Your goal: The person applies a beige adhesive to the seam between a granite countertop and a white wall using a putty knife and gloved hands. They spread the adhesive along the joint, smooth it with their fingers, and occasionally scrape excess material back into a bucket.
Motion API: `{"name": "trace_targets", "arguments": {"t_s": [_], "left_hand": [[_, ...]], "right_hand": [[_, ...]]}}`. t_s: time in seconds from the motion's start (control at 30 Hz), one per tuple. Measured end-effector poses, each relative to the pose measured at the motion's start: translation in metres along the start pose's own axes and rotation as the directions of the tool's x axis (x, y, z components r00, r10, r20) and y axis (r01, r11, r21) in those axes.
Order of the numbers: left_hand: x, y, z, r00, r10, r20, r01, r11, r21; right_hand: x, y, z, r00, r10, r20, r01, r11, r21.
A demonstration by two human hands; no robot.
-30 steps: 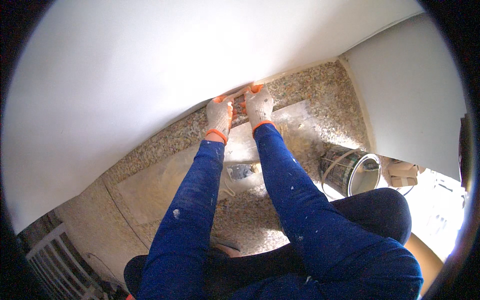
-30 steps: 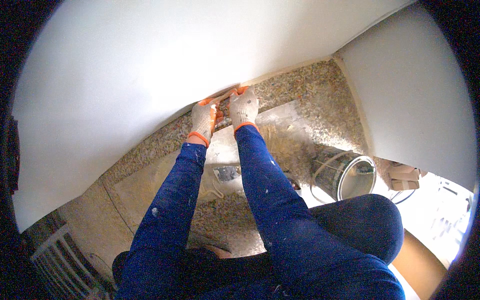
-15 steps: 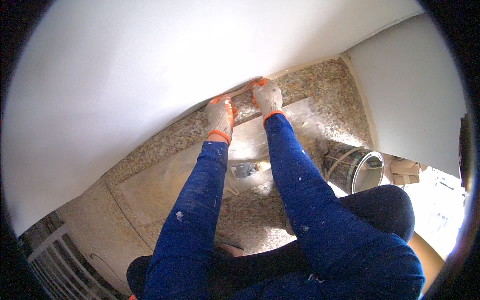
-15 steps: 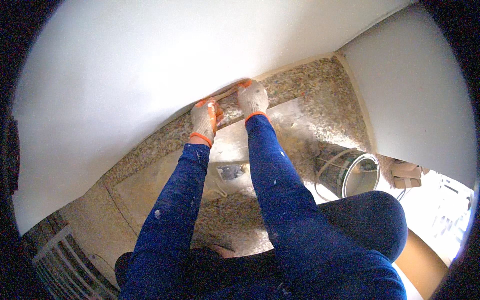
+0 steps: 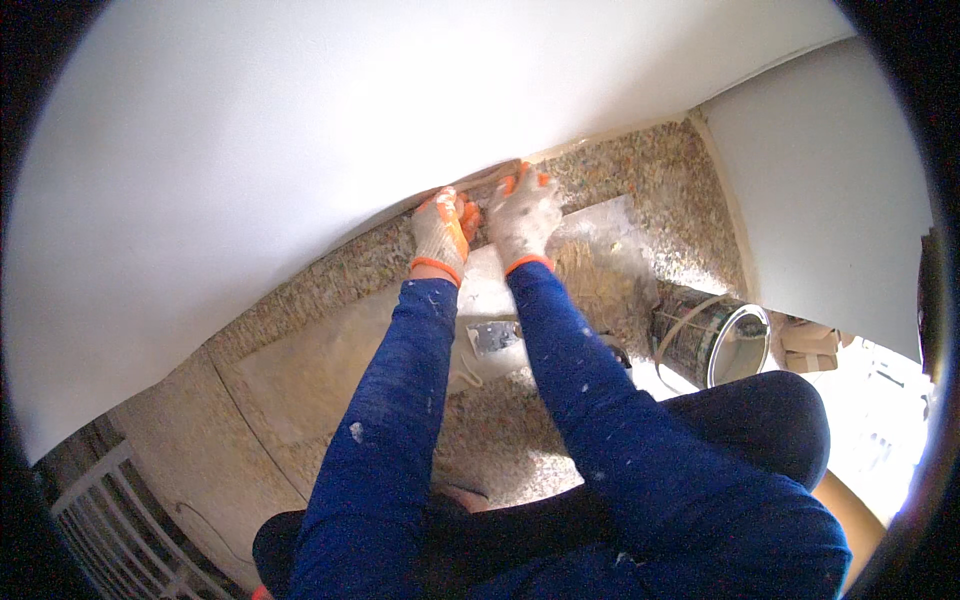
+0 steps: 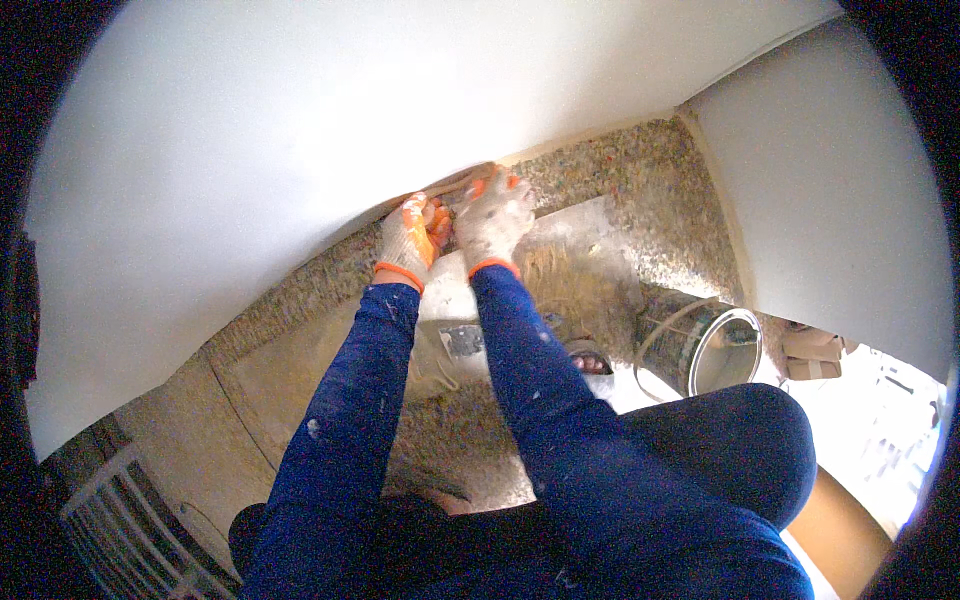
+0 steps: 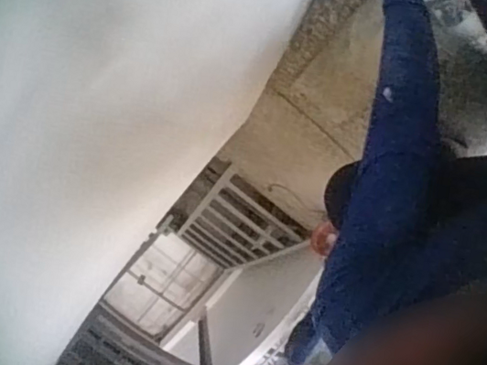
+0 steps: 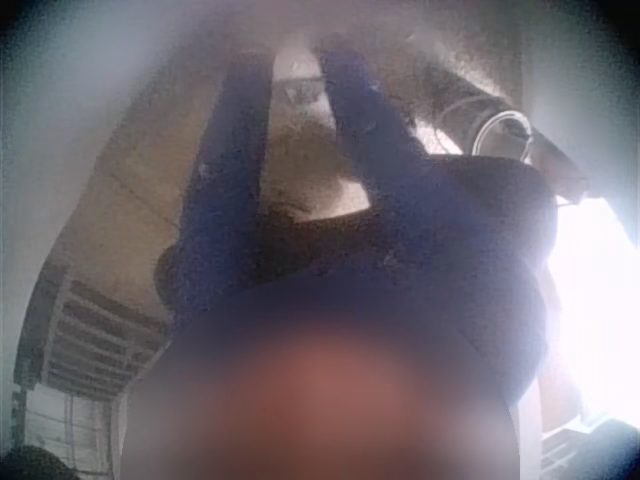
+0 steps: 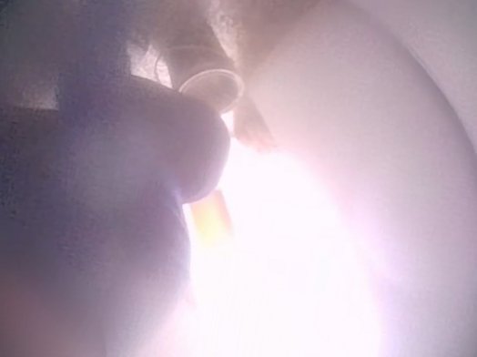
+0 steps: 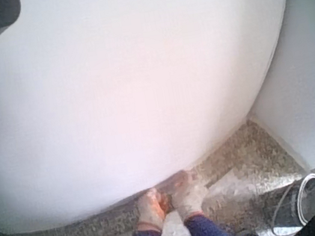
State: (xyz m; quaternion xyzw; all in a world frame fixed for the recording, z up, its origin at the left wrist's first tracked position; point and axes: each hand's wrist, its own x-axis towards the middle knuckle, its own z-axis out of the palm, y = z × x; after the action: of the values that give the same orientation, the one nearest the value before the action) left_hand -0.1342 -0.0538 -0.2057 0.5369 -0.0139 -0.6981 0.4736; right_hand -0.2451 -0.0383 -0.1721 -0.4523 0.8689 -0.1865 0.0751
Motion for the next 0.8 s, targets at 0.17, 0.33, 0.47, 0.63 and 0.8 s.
{"name": "trace_targets", "arguments": {"t_s": [0.17, 0.33, 0.47, 0.63, 0.8], "left_hand": [[-0.009, 0.01, -0.005, 0.997, 0.01, -0.07, -0.002, 0.993, 0.115], [-0.012, 0.023, -0.014, 0.999, 0.005, -0.046, 0.006, 0.972, 0.233], [-0.004, 0.029, -0.013, 0.997, -0.059, -0.052, 0.069, 0.972, 0.223], [0.0, 0.036, -0.028, 0.994, -0.085, -0.071, 0.098, 0.974, 0.206], [0.0, 0.039, -0.04, 0.996, -0.05, -0.074, 0.056, 0.995, 0.087]], "right_hand": [[-0.022, -0.02, 0.008, 0.981, -0.009, 0.192, 0.019, 0.999, -0.05], [-0.013, -0.022, 0.01, 0.925, -0.039, 0.377, 0.043, 0.999, -0.002], [-0.022, -0.025, 0.008, 0.944, -0.123, 0.307, 0.142, 0.989, -0.04], [-0.029, -0.032, 0.008, 0.897, -0.116, 0.425, 0.136, 0.991, -0.016], [-0.033, -0.035, 0.001, 0.879, -0.118, 0.463, 0.141, 0.99, -0.017]]}}
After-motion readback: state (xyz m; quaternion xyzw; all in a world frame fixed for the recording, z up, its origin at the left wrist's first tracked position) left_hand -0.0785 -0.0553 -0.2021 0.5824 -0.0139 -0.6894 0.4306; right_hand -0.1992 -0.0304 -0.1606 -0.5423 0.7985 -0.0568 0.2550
